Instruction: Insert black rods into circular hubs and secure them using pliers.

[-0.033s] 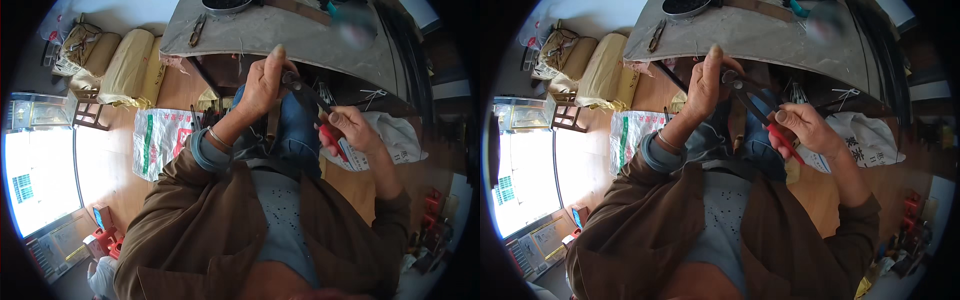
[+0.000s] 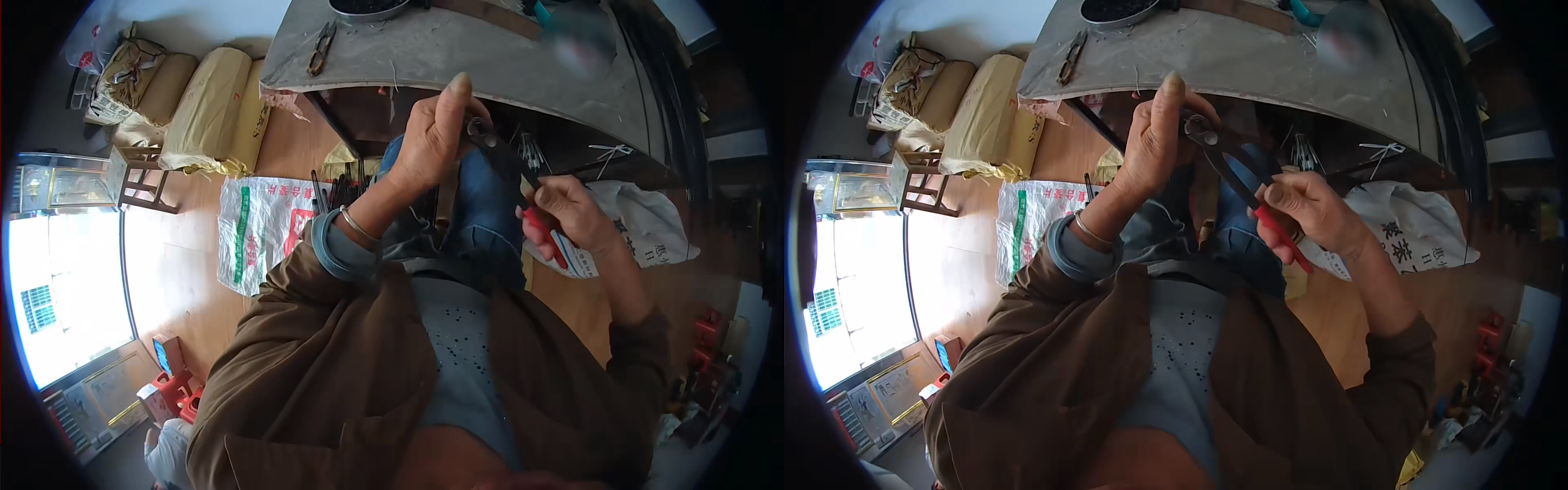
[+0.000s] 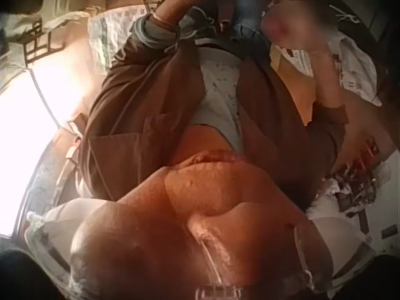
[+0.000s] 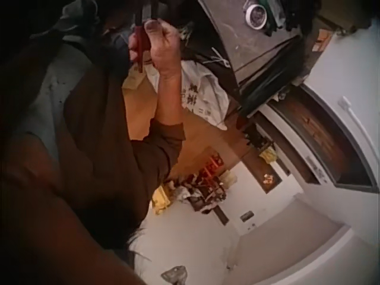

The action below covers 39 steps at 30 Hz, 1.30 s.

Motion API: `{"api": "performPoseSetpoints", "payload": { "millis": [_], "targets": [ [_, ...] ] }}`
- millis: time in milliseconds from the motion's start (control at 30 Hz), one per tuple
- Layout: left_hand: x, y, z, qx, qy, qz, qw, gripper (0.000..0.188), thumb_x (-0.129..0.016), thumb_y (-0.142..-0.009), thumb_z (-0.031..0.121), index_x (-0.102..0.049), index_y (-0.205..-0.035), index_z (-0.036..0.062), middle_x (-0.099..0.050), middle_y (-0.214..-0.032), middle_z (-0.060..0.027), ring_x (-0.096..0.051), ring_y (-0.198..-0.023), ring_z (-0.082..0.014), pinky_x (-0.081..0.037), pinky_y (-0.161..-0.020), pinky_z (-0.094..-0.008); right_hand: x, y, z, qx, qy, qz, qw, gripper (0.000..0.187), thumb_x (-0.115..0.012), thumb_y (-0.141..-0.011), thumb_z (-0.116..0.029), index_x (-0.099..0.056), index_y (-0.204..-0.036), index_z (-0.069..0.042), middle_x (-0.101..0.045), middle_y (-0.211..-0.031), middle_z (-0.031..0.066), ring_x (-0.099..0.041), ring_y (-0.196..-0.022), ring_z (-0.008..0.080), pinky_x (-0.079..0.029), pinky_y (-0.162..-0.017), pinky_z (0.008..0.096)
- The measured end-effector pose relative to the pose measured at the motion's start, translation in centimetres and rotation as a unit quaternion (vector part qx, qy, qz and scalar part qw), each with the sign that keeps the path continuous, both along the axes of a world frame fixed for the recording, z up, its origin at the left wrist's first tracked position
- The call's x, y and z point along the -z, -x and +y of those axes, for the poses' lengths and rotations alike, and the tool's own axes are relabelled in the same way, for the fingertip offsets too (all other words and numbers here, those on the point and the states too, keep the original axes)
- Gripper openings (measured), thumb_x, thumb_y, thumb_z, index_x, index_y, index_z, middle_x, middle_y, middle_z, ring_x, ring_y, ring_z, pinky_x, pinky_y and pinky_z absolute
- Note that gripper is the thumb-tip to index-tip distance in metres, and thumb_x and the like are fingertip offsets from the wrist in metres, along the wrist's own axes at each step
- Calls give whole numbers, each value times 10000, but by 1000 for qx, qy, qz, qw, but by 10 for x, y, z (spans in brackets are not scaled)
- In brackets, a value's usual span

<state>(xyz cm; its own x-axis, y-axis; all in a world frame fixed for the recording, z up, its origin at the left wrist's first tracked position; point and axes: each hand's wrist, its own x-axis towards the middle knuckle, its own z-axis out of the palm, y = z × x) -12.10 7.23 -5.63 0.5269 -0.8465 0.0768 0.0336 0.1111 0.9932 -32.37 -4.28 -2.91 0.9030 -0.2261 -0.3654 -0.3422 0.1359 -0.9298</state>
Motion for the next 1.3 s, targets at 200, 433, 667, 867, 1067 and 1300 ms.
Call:
{"api": "performPoseSetpoints", "payload": {
  "millis": [200, 433, 667, 867, 1067, 1300],
  "targets": [
    [5, 4, 0, 15, -5, -29, 999, 691, -287, -984, 588, -625, -744, 35, -490, -545, 9, -423, -471, -53, -303, -444, -223, -5, -2, -13, -127, -100, 130, 978, 141, -605, -808, -75, -518, -885, 4, -571, -658, 93, -568, -458, 165, -465, -410, 280],
    [-2, 0, 1, -20, 7, 2, 1000, 679, -307, -987, 576, -617, -760, 16, -476, -549, 2, -426, -496, -61, -329, -469, -230, -2, -12, 17, -4, 408, -24, 913, 174, -576, -909, -111, -532, -998, 32, -567, -694, 55, -579, -617, 141, -475, -589, 277],
    [-3, -7, 5, 52, -12, 42, 998, 681, -310, -990, 568, -622, -766, 5, -482, -550, -7, -432, -504, -71, -342, -478, -235, -17, -17, 17, -65, -57, 88, 992, 400, -508, -979, -367, -528, -1013, 31, -570, -689, 54, -584, -570, 122, -492, -535, 227],
    [0, -7, 6, 55, 1, 54, 997, 683, -302, -990, 569, -620, -765, 8, -475, -530, 1, -431, -479, -70, -332, -457, -232, -22, -17, 15, -92, -140, 100, 981, 388, -477, -993, -370, -528, -1033, 12, -594, -722, 67, -614, -566, 143, -500, -531, 239],
    [1, -9, 9, 94, -36, 30, 995, 720, -267, -953, 643, -600, -756, 35, -498, -606, -18, -462, -541, -84, -367, -483, -229, -12, -16, 24, -68, -159, 118, 978, 434, -473, -978, -448, -528, -877, -29, -479, -596, 8, -480, -471, 91, -431, -454, 239],
    [3, -13, 5, 121, -49, 52, 990, 717, -268, -955, 637, -579, -711, 39, -493, -598, -13, -437, -513, -88, -344, -470, -228, 1, -18, 37, -80, -153, 112, 979, 522, -374, -982, -524, -475, -767, -59, -371, -532, -20, -396, -434, 78, -420, -427, 258]
  ]
}}
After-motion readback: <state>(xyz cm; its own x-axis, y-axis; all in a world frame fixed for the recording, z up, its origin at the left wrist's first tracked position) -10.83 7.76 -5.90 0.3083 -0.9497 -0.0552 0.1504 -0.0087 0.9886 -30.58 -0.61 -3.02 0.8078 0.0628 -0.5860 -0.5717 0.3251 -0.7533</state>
